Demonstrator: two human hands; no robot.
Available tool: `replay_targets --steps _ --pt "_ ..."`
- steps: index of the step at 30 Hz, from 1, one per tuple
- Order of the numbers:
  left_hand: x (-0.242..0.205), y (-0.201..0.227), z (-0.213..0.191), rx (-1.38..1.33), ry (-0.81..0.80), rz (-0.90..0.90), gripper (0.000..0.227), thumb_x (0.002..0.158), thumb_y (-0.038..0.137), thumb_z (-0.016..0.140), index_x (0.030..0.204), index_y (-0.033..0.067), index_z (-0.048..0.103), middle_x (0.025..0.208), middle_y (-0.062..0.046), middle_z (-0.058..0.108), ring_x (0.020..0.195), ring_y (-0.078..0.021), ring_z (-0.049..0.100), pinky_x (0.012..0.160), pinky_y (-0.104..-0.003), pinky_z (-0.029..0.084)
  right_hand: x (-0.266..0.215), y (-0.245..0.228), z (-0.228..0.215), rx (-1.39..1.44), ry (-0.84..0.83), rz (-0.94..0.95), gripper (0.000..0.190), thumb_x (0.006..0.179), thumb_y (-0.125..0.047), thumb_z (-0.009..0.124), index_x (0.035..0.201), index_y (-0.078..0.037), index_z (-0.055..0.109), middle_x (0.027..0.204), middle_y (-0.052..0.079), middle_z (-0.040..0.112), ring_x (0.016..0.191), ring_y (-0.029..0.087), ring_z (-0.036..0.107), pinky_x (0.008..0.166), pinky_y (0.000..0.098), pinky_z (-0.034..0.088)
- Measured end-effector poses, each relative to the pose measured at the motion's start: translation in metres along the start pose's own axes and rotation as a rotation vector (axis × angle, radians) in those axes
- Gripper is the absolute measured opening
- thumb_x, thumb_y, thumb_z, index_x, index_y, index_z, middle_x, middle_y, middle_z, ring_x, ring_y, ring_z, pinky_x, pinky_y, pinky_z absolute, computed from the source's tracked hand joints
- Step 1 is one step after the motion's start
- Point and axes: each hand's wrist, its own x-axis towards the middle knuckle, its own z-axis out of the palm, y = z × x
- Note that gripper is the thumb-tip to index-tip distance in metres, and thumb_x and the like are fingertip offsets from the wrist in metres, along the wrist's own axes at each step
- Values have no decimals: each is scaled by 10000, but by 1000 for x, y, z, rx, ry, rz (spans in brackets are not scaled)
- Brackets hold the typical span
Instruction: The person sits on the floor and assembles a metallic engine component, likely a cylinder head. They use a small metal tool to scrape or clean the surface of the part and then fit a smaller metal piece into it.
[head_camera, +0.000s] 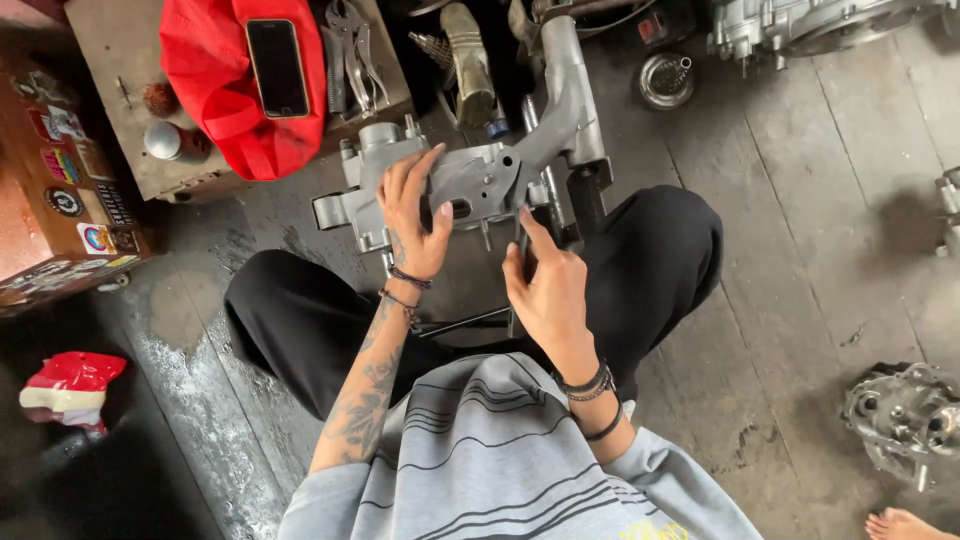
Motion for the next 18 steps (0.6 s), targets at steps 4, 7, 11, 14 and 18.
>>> replay_targets --steps 4,7,11,14,18 --pt "-2 -1 3 -4 17 -1 667 1003 634 376 1416 161 599 1260 -28 548 1148 -203 510 1079 -422 252 -1 0 -1 77 -6 25 406 915 -38 631 1318 2 662 470 43 573 430 240 600 460 319 454" --pt "-1 -3 5 -7 34 16 686 1012 646 353 1402 142 607 1255 -41 546 1153 -215 510 1077 -422 243 -13 -6 -7 114 -38 43 407 918 -26 623 1321 8 663 482 67 600 428 255 602 464 321 462" --pt "-2 -3 5 0 33 43 690 1014 617 367 1394 92 602 1237 -75 544 1162 -251 513 1097 -420 247 -8 4 -4 134 -21 31 401 922 -36 633 1320 -3 672 496 71 612 446 241 612 468 312 463" --pt "1 -4 6 2 56 53 689 1020 614 364 1393 86 604 1236 -77 552 1160 -243 519 1089 -420 255 3 15 -1 184 -46 27 414 965 -33 607 1378 -23 626 517 88 602 418 243 600 387 322 455" --pt "0 1 6 -8 88 53 672 1021 611 366 1388 106 613 1235 -62 559 1154 -233 527 1072 -411 259 14 13 -17 538 -97 126 405 1009 24 510 1410 7 567 635 118 668 444 184 649 392 272 543"
